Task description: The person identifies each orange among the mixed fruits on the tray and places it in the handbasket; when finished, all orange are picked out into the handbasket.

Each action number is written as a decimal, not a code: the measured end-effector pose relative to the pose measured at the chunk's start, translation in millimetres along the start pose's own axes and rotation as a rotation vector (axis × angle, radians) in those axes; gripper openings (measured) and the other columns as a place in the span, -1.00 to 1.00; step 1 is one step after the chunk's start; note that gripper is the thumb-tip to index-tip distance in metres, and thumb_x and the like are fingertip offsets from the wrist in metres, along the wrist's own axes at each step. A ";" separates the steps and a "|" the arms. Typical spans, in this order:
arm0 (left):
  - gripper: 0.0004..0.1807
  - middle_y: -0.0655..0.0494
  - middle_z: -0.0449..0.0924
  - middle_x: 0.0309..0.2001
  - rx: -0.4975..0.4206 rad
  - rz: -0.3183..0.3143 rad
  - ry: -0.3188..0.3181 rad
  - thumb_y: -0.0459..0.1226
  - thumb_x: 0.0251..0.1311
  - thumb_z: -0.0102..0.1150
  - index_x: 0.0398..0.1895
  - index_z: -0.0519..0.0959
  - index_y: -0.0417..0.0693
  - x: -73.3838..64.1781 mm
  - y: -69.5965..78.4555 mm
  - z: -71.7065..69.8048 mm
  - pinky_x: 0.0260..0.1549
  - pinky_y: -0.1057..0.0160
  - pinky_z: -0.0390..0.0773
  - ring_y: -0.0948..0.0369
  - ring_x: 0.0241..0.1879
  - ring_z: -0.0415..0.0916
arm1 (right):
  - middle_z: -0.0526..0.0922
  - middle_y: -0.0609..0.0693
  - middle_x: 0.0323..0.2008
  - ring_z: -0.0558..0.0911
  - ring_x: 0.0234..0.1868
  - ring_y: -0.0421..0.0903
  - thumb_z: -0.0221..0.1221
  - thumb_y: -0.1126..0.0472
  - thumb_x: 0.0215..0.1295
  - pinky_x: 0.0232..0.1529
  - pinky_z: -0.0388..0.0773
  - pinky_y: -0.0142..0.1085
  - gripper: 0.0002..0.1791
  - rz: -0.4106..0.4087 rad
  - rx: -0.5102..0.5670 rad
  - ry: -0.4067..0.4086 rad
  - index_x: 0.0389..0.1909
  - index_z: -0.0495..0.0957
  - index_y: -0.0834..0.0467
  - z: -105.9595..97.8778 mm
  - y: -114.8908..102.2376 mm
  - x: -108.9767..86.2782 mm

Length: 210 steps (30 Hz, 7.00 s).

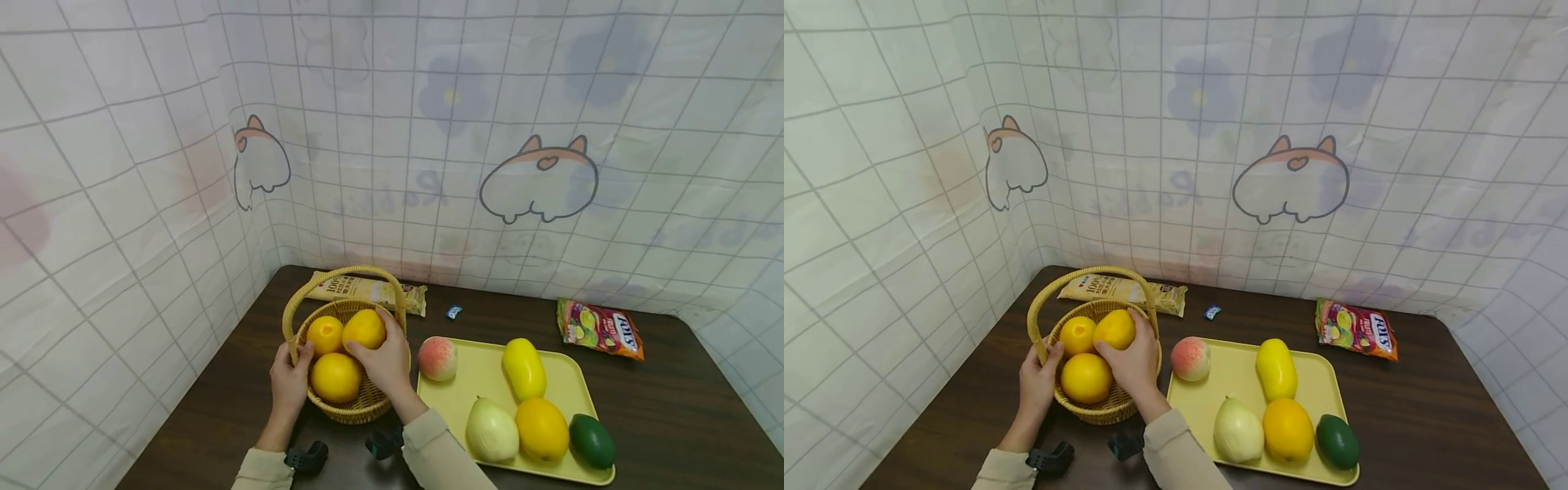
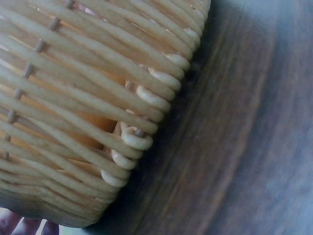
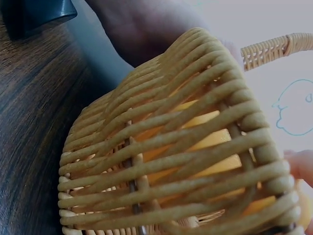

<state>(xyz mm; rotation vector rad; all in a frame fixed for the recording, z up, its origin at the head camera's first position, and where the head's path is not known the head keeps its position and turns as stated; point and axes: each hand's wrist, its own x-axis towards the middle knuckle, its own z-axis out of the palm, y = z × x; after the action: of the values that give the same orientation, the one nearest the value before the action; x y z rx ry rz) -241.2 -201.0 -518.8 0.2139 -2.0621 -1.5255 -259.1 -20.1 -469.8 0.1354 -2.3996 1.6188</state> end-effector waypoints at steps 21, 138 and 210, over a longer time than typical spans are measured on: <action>-0.71 0.05 0.37 -0.36 0.023 -0.011 -0.006 -0.11 0.36 0.15 -0.29 0.47 -0.19 1.0 0.2 -0.1 -0.37 0.28 0.30 0.19 -0.40 0.31 | 0.58 0.10 0.05 0.56 0.11 0.09 0.34 0.34 0.16 0.08 0.52 -0.03 -0.55 -0.126 0.145 0.073 0.11 0.53 0.22 -3.5 -1.7 -12.6; -0.71 0.06 0.37 -0.38 0.018 -0.010 -0.003 -0.10 0.35 0.17 -0.31 0.49 -0.16 0.6 -0.7 0.3 -0.40 0.28 0.29 0.19 -0.42 0.30 | 0.42 0.31 0.24 0.50 -0.10 0.03 0.41 0.02 0.02 -0.16 0.44 -0.14 -0.10 0.303 -0.476 -0.225 0.40 0.25 0.08 -269.0 71.1 -87.6; -0.68 0.05 0.43 -0.32 0.028 -0.018 -0.023 -0.05 0.35 0.15 -0.33 0.49 -0.14 1.6 -3.8 -1.0 -0.35 0.25 0.31 0.14 -0.37 0.34 | 0.29 0.15 0.32 0.55 0.09 0.19 0.37 0.36 0.11 -0.20 0.64 -0.23 -0.23 -0.049 0.311 -0.185 0.34 0.33 -0.03 -103.8 -4.8 -50.4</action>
<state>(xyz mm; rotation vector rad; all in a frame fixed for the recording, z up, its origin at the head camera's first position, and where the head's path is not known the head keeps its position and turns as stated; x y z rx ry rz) -242.8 -203.8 -521.5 0.2276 -2.1054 -1.5174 -194.0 70.9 -441.3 0.4123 -2.2305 2.0260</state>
